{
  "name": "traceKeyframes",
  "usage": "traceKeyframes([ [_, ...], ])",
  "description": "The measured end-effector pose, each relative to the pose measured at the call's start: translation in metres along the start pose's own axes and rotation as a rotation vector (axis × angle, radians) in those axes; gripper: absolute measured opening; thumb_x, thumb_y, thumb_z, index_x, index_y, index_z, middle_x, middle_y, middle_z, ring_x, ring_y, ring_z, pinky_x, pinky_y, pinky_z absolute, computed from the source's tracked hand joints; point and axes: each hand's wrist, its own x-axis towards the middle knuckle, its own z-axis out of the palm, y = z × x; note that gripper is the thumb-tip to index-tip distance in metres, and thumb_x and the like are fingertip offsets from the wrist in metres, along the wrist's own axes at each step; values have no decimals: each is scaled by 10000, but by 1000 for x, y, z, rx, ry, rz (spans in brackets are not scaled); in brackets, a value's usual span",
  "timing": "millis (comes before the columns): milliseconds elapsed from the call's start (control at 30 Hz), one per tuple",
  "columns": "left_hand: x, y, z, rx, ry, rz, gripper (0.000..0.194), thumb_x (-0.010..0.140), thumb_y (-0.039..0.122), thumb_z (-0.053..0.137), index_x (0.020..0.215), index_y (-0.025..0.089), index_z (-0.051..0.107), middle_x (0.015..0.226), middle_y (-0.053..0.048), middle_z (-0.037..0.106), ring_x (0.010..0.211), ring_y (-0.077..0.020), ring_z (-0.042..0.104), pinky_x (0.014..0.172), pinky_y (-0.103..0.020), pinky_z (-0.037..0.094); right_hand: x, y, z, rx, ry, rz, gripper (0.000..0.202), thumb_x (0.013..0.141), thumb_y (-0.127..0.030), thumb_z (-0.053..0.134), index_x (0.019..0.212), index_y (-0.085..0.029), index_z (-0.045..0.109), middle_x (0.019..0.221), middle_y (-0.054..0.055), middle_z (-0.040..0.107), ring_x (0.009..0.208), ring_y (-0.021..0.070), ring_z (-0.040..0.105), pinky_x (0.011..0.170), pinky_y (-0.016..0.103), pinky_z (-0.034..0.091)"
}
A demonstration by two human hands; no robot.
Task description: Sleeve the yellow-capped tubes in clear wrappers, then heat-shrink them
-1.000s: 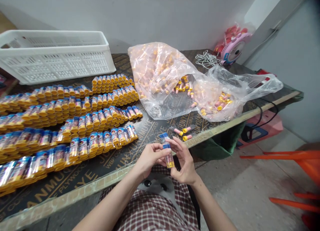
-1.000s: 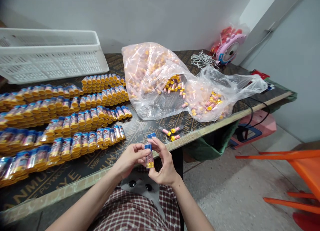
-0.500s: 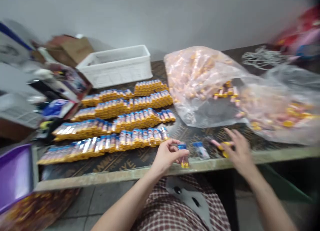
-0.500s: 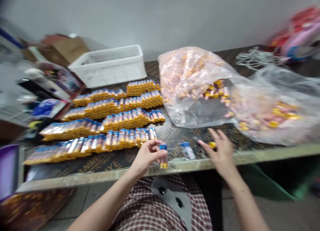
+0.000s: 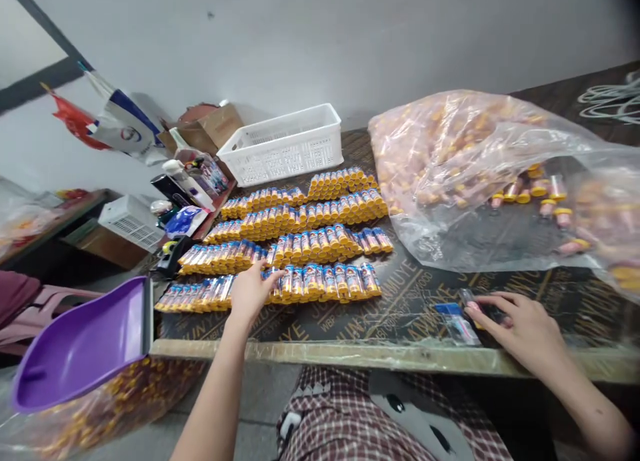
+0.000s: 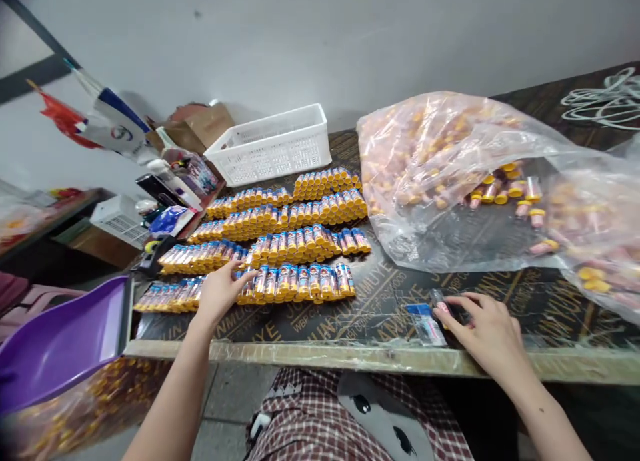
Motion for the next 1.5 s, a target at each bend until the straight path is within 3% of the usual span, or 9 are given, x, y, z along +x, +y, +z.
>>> traceKeyframes([
  [167, -23, 54, -3, -255, 264, 52, 431, 784, 535, 532, 958, 164, 666, 594, -14, 569, 565, -163, 527, 573, -253, 359, -8, -18, -14, -16, -86, 8, 400, 732, -612, 527, 782, -246, 680, 1092, 118, 613, 1028, 318, 529, 786, 461, 399],
  [233, -37, 92, 10, -529, 122, 161, 373, 794, 495, 539, 908, 161, 662, 620, -5, 584, 550, -137, 503, 550, -239, 367, -9, -26, -19, 2, -97, 28, 310, 735, -533, 577, 730, -234, 656, 1114, 111, 602, 1089, 313, 497, 861, 491, 349],
  [367, -68, 175, 71, -699, -468, 532, 210, 820, 333, 535, 836, 170, 666, 811, -39, 678, 712, -152, 594, 678, -247, 430, -9, -30, -23, 281, -41, 116, 223, 696, -439, 662, 653, -221, 645, 1063, 101, 629, 1107, 317, 492, 937, 539, 268],
  [433, -78, 209, 106, -588, -554, 632, 195, 793, 297, 580, 915, 169, 662, 872, -60, 680, 766, -171, 602, 720, -265, 428, -10, -28, -26, 383, 8, 152, 211, 685, -428, 682, 657, -222, 649, 1045, 94, 643, 1089, 311, 509, 951, 541, 265],
  [533, -83, 238, 142, -376, -518, 620, 256, 750, 350, 640, 929, 168, 639, 911, -85, 659, 824, -211, 597, 713, -288, 411, -12, -23, -30, 479, 75, 186, 200, 718, -422, 661, 729, -223, 651, 1002, 79, 662, 1041, 271, 548, 944, 485, 333],
  [800, -84, 237, 163, -400, -449, 518, 108, 729, 278, 662, 702, 194, 599, 747, -7, 633, 720, -159, 563, 613, -242, 336, -16, -17, -29, 874, 277, 369, 283, 802, -441, 574, 939, -194, 566, 792, 27, 650, 609, 138, 615, 596, 290, 512],
  [1100, -80, 238, 159, -630, -468, 466, 107, 676, 177, 647, 637, 170, 548, 630, 13, 576, 619, -121, 516, 598, -231, 343, -20, -21, -38, 1031, 355, 418, 296, 697, -312, 713, 945, -186, 612, 895, 55, 659, 749, 163, 648, 682, 317, 547],
  [1333, -82, 239, 133, -1467, -874, -174, 315, 556, 265, 747, 741, 151, 520, 597, 29, 584, 522, -93, 545, 552, -230, 474, -57, -66, -68, 904, 319, 289, 255, 810, -268, 602, 1056, -229, 659, 1091, 84, 578, 983, 217, 588, 823, 377, 547],
  [1500, -86, 237, 120, -1597, -971, -299, 376, 476, 317, 827, 713, 100, 631, 646, -16, 634, 541, -74, 569, 557, -193, 489, -76, -87, -76, 847, 364, 246, 249, 822, -203, 589, 1061, -245, 642, 1057, 80, 606, 1009, 227, 585, 827, 383, 540],
])
